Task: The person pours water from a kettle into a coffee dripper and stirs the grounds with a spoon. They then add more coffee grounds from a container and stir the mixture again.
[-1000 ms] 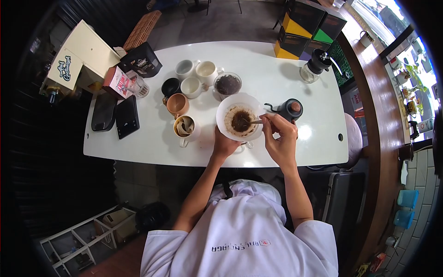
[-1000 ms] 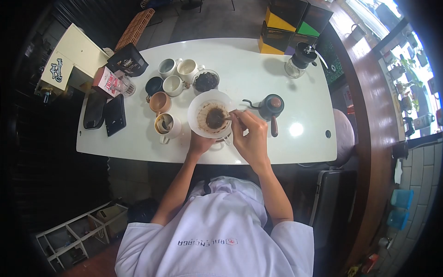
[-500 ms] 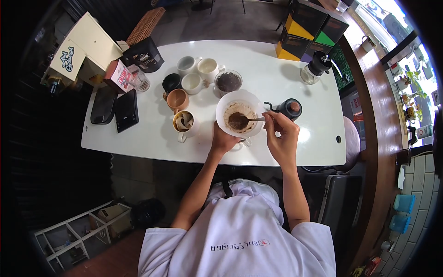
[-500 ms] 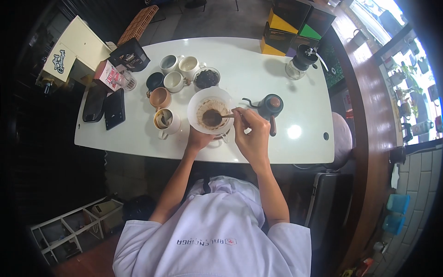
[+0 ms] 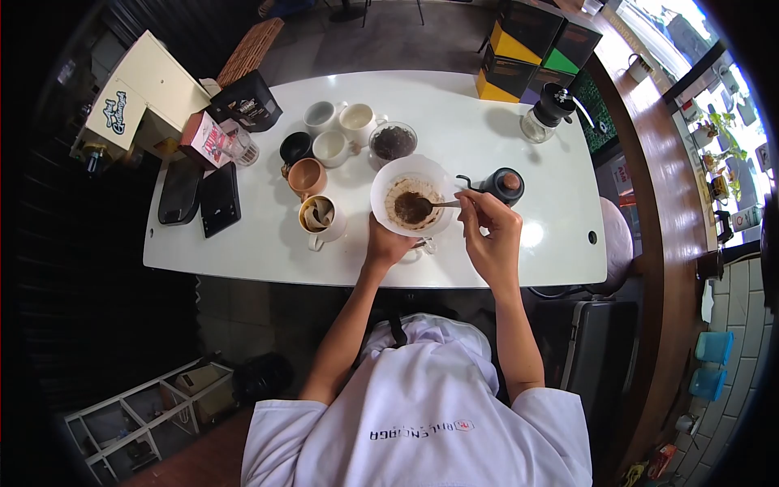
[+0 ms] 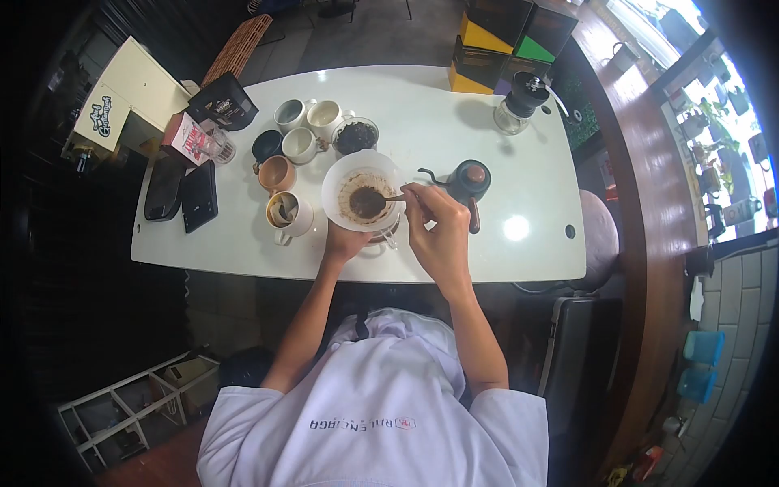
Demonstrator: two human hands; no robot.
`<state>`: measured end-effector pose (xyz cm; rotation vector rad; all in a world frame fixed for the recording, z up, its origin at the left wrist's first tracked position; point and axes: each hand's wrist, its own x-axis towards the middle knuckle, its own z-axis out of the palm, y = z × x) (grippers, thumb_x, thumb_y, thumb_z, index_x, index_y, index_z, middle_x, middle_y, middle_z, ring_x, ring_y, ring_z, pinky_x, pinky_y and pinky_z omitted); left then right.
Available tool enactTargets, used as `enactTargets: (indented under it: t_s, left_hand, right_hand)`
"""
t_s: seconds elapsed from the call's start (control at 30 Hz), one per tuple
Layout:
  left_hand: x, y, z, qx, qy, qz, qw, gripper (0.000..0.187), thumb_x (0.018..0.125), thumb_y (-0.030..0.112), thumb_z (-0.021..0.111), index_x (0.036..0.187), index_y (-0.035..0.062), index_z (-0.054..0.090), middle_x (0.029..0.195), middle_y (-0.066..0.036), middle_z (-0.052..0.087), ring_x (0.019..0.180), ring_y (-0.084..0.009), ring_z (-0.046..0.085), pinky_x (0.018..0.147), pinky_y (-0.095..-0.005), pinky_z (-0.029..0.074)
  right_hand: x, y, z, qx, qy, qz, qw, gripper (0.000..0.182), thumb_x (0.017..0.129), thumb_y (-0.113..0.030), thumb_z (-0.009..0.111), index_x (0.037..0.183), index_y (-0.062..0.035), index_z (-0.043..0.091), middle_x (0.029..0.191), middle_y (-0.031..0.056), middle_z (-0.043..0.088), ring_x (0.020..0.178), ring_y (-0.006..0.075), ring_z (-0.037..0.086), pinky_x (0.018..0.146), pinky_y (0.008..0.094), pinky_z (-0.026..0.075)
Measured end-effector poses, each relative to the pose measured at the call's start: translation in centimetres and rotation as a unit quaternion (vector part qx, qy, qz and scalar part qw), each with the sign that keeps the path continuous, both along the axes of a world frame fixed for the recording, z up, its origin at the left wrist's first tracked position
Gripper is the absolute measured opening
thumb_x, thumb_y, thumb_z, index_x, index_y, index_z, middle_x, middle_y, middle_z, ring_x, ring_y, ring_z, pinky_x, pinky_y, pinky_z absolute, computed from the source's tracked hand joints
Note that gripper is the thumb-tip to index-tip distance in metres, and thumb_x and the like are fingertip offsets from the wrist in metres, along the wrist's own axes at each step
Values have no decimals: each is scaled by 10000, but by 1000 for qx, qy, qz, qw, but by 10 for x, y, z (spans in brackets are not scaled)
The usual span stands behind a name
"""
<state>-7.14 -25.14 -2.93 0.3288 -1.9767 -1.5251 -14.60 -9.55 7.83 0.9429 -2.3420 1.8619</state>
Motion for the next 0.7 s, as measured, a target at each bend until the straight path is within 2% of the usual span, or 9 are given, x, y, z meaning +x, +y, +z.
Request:
enactTargets:
  t_s: [0.27,0.7]
  left_hand:
    - [-1,-2,-4,-4,-1,-4,1000,508,654,-7,839,1124,-22,648,1075,-124,722,982,-199,699,883,-350,558]
    - [-2,-1,-6,32,-2,-5,999,553,652,5,844,1161,-17,628,1100,-124,710,998,-206,692,911,-355,550]
  right_hand:
    - [1,1,2,-8,-23,-3,1000,142,908,26,645,1033,48,709,773,110,654,608,113,570,581,263,464]
    - [-1,0,8,-20,-40,-17,999,132,912,13,650,1025,23,718,739,98,648,582,108,549,565,266,448]
